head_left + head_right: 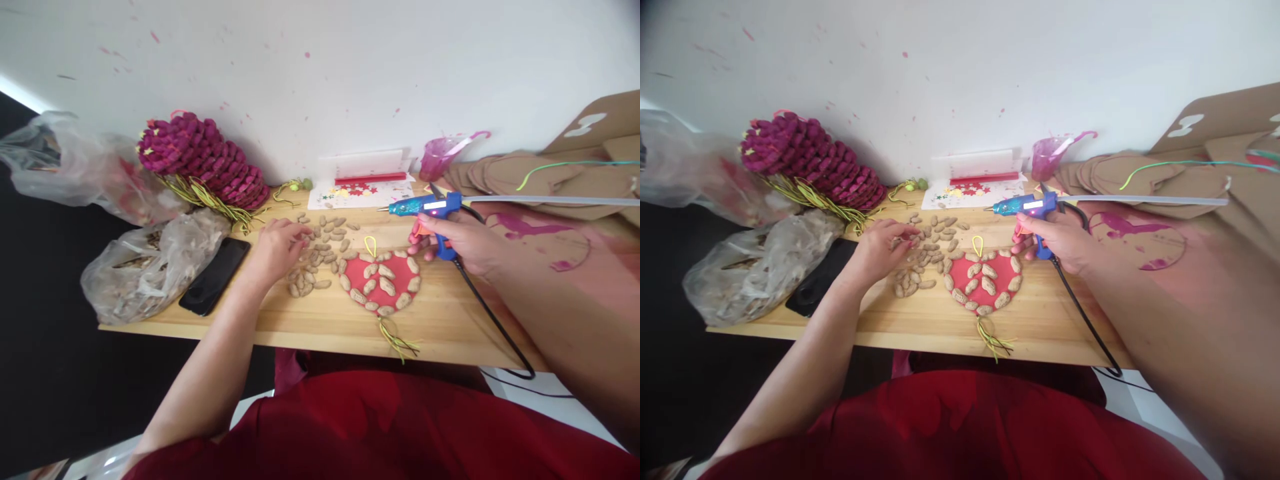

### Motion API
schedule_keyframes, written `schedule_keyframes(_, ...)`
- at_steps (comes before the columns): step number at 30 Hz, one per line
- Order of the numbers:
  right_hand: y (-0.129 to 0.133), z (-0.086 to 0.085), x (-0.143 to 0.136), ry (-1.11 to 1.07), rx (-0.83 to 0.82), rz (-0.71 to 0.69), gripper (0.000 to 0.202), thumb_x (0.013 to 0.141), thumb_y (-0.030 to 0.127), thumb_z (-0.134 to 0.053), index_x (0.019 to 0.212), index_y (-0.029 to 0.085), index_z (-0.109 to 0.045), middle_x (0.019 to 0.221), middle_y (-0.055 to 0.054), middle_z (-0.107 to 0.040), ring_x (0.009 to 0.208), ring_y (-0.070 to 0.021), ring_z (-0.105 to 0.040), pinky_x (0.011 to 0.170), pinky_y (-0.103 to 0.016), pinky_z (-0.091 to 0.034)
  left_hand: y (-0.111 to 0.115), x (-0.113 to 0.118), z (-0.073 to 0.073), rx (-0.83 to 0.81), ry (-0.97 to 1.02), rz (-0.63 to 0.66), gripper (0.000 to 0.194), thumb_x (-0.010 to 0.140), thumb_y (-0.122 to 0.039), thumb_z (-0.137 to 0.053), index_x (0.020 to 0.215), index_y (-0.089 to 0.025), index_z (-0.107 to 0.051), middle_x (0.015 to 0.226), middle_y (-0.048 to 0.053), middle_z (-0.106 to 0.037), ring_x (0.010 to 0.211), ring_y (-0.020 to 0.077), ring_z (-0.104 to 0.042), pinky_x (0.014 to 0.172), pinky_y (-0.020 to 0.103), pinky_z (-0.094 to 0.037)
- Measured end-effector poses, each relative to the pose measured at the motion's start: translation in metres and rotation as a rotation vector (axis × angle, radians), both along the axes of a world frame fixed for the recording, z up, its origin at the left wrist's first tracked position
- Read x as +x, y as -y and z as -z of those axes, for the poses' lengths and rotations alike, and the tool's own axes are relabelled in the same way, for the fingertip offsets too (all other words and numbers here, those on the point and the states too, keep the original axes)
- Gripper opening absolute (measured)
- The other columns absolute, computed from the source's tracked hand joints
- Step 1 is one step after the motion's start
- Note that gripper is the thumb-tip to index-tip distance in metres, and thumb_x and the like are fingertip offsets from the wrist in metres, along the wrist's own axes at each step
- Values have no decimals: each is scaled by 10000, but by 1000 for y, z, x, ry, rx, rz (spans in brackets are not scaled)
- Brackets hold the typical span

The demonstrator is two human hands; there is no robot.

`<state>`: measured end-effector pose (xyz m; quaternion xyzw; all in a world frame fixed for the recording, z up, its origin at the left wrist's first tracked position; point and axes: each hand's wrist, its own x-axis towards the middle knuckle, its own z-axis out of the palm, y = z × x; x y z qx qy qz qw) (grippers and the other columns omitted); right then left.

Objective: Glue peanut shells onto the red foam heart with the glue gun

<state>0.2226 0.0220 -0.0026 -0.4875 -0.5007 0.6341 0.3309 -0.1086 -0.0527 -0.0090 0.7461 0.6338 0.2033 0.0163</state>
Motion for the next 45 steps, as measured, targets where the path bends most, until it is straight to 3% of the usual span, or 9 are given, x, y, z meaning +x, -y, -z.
schedule_keyframes(4,3,-5,-3,22,-23,12,202,1006,181,-576,810,158,-620,727,-47,-686,584,-160,-737,423,-200,-517,-4,13,-1,-69,-34,35,170,887,-194,-650,995,-210,-781,983,87,-749,1013,281,-637,966,446,-477)
schedule_keyframes(11,5,-9,-6,55,-25,22,240,1026,172,-552,793,148,-609,754,-55,-683,586,-147,-733,436,-202,-508,-8,21,5,-99,-62,33,233,864,-89,-584,949,-222,-755,993,69,-767,1044,297,-627,989,496,-469)
schedule_keyframes(18,4,-8,-2,47,-29,2,218,1025,208,-567,820,155,-616,758,-53,-692,597,-144,-728,452,-203,-507,-3,21,5,36,19,75,386,915,-87,-486,1160,-223,-752,1091,92,-761,1056,277,-631,982,479,-462)
schedule_keyframes(24,0,1,0,-2,-24,-1,153,975,259,-652,842,184,-638,714,-40,-705,607,-184,-745,444,-221,-523,2,25,4,34,56,167,204,934,-188,-582,968,-237,-777,985,70,-764,1011,260,-645,956,454,-473)
schedule_keyframes(31,-3,5,3,-2,-11,-16,181,940,337,-705,835,198,-654,719,-30,-715,622,-190,-752,444,-225,-518,-7,54,-4,-71,-19,56,111,899,-217,-670,941,-239,-771,960,69,-764,1037,300,-626,966,512,-435)
schedule_keyframes(35,-2,4,1,6,-12,-25,267,917,401,-735,781,183,-661,726,-54,-721,621,-184,-744,436,-215,-514,-14,65,-8,-134,-50,60,199,891,-187,-665,1054,-246,-763,1037,70,-774,1079,312,-615,983,517,-431)
schedule_keyframes(41,1,1,1,-4,8,-35,304,912,405,-747,732,179,-655,743,-65,-718,630,-183,-743,448,-216,-520,-16,61,-4,-148,-31,65,190,881,-195,-673,1039,-235,-770,1034,78,-781,1080,330,-622,973,539,-430)
schedule_keyframes(45,1,1,1,10,23,-39,310,925,412,-733,727,187,-656,734,-58,-715,616,-175,-734,445,-217,-514,-15,58,-3,-72,23,61,163,888,-233,-675,1019,-235,-772,1048,76,-785,1053,310,-644,991,527,-421)
